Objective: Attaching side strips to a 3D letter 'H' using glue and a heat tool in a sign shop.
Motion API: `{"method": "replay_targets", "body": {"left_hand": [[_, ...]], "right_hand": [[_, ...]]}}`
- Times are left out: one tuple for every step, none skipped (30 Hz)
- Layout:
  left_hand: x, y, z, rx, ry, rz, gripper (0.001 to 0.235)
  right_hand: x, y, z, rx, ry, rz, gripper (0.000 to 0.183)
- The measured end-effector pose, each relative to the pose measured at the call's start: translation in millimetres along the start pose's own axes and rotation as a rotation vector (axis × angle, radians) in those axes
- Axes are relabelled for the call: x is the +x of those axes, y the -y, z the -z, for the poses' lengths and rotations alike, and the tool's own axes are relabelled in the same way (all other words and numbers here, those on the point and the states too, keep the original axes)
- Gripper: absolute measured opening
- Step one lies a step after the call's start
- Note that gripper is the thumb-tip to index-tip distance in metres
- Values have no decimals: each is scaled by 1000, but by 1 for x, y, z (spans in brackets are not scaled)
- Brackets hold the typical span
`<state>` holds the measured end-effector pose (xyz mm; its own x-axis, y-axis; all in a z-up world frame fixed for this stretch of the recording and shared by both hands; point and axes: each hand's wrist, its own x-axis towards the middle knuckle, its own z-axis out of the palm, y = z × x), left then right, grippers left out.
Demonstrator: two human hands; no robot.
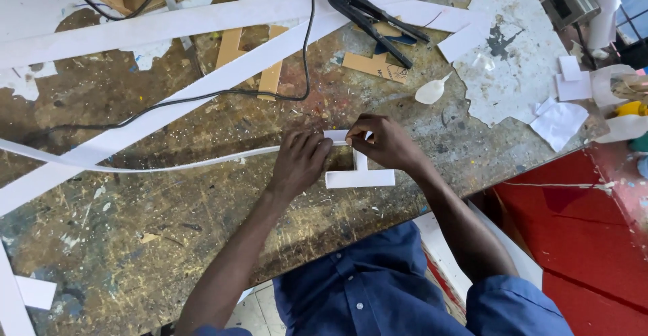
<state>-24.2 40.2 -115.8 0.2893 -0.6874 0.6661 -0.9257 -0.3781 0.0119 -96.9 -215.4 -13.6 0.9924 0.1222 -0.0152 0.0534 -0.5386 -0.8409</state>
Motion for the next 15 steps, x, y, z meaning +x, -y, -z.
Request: {"method": "replay_targets", "body": {"left_hand": [[8, 3, 10, 3, 3, 5, 11], [16, 5, 19, -48, 4, -28, 10], [25, 8, 28, -98, 5, -62, 9], [23, 10, 24, -98, 5, -60, 9], [21, 12, 20, -116, 5, -75, 9], [18, 14, 17, -134, 7, -90, 8], [17, 14, 17, -133, 8, -87, 8], [16, 14, 17, -145, 19, -80, 8], [15, 14, 17, -157, 30, -73, 8], [19, 13, 22, -159, 33, -69, 8], [22, 12, 27, -199, 40, -56, 7], [26, 12, 32, -237, 46, -45, 7], [22, 12, 26, -237, 48, -42, 7], [17, 11, 21, -207, 31, -23, 12], [12, 10, 15, -177, 13, -4, 16]], "right_hand": [[0, 4, 0, 3, 6, 1, 15], [0, 8, 0, 16, -3, -20, 16], [-1, 12, 0, 30, -12, -42, 18], [0, 9, 0, 29, -10, -42, 18], [1, 6, 0, 45, -8, -37, 20], [2, 3, -1, 62, -6, -31, 22], [3, 4, 0, 63, -3, -32, 22], [3, 4, 1, 65, 10, -37, 21], [4, 4, 2, 68, 23, -42, 21], [4, 3, 3, 70, 27, -45, 21], [5, 2, 3, 58, 35, -44, 20], [6, 2, 4, 47, 43, -41, 20], [7, 2, 4, 49, 46, -42, 20], [7, 2, 4, 41, 42, -40, 19], [7, 2, 5, 34, 38, -38, 17]]}}
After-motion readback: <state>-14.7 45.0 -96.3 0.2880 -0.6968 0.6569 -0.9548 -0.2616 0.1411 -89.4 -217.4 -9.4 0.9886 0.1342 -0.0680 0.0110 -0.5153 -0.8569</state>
